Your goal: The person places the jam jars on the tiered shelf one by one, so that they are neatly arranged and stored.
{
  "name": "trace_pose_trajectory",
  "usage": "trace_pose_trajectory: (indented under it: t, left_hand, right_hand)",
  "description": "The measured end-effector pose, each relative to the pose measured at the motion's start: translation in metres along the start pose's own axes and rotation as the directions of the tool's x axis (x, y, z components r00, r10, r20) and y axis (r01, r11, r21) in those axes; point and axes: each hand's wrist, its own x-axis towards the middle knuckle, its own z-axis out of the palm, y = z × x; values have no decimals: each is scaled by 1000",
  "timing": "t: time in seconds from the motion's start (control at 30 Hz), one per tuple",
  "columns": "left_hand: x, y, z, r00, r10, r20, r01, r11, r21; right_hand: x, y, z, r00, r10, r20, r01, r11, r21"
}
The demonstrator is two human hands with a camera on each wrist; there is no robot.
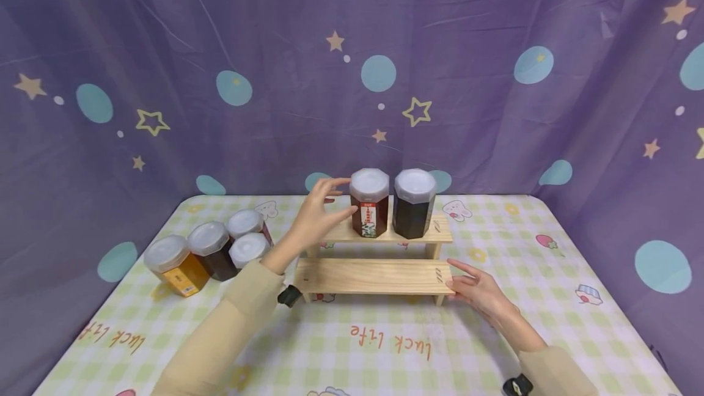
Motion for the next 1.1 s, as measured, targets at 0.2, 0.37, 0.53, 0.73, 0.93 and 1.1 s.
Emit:
trace_pose_trajectory:
  t: [0.2, 0.37, 0.53, 0.73, 0.93, 1.1]
  left_hand:
    - [-11, -2, -6, 999, 43, -20, -43, 999, 8]
    - [-22, -4, -10, 998, 58, -26, -57, 998, 30]
    - [-33, -8, -18, 995, 91, -25, -90, 994, 56]
    - [-49, -15, -32, 995, 96, -36, -92, 991, 98]
    - [-63, -22, -46, 993, 90, -73, -80, 988, 134]
    - [-75, -27, -55, 995, 57, -88, -40, 983, 180]
  right_hand:
    - [1, 2, 0, 1000, -13, 6, 13, 1000, 2]
    - [1, 2, -1, 1000, -12, 7, 12, 1000, -5]
    - [2, 2, 0, 1000, -1, -1, 1, 1000, -12]
    - [2, 2, 0, 1000, 3, 2, -3, 1000, -7]
    - [2, 1, -1, 1000, 14, -8, -15, 1000, -18]
    - [2, 1, 0, 999, 30, -12, -30, 999, -28]
